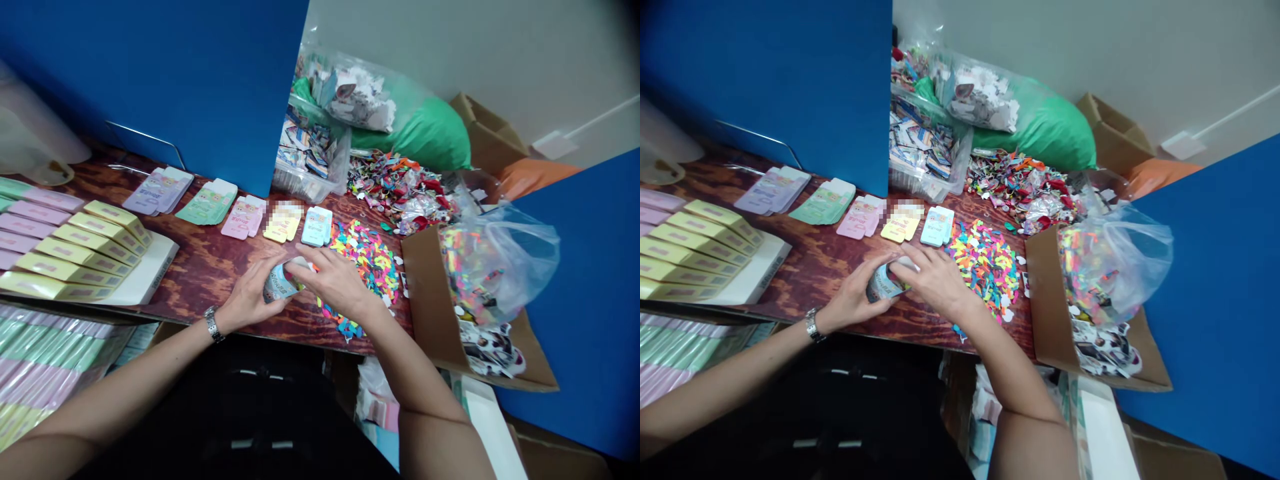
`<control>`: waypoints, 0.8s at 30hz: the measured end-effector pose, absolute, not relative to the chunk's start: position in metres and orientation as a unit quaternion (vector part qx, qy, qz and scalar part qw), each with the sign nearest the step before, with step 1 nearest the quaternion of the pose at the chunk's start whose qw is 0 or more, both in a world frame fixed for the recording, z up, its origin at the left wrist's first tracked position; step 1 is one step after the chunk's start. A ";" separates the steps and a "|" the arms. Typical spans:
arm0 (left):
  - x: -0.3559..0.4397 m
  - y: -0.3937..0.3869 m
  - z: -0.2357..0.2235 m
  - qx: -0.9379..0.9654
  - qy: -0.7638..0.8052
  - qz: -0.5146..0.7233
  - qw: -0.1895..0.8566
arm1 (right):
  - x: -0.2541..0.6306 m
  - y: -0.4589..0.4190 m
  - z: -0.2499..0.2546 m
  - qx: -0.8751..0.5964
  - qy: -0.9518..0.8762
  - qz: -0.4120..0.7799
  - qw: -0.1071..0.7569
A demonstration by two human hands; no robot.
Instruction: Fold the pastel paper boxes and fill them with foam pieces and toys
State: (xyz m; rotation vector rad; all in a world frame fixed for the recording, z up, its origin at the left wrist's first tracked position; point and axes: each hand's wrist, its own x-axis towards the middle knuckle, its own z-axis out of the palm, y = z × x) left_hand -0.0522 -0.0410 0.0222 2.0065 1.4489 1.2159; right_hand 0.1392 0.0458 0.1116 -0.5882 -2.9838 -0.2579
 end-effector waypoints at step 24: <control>-0.052 -0.044 0.019 0.704 0.550 0.417 0.168 | 0.151 0.036 0.131 -0.204 -0.964 0.036 0.167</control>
